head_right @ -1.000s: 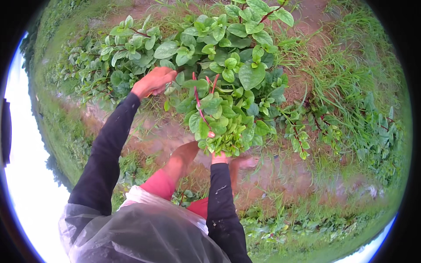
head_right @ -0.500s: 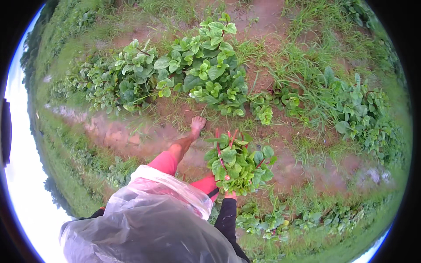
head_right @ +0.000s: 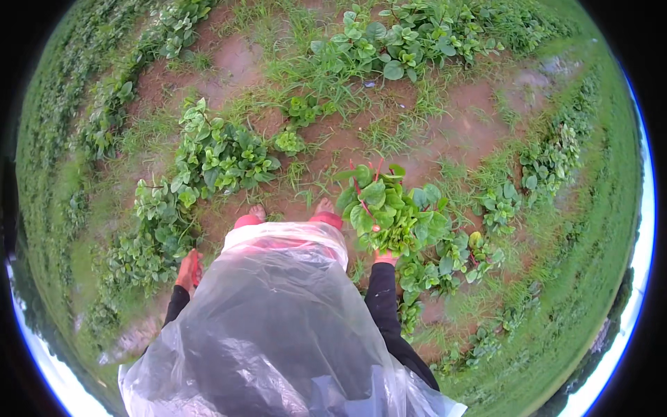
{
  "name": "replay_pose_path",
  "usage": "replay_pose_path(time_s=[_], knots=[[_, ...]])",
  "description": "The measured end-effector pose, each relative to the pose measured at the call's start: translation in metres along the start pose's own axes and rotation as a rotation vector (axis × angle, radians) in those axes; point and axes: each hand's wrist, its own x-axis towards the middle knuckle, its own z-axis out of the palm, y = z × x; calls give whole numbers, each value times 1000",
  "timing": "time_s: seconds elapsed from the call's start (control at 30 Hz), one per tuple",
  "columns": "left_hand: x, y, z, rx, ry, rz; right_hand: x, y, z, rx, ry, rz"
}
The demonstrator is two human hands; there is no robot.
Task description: The person harvests leafy greens with red stems by hand and using a small knife, gathering the cut plants into a bunch in one hand while walking through a muddy field.
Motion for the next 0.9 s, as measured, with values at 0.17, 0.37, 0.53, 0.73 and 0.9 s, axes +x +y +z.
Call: replay_pose_path(time_s=[0.17,0.37,0.53,0.73,0.9], knots=[[10,47,73,144,-181,253,-18,61,-24,263,169,218],[46,42,97,377,-322,475,-40,55,-38,192,120,471],[74,64,151,501,-430,639,-43,83,-69,196,178,575],[64,116,203,520,-411,328,-60,85,-89,103,-144,594],[85,167,278,434,-477,305,-15,124,-75,-16,-120,536]])
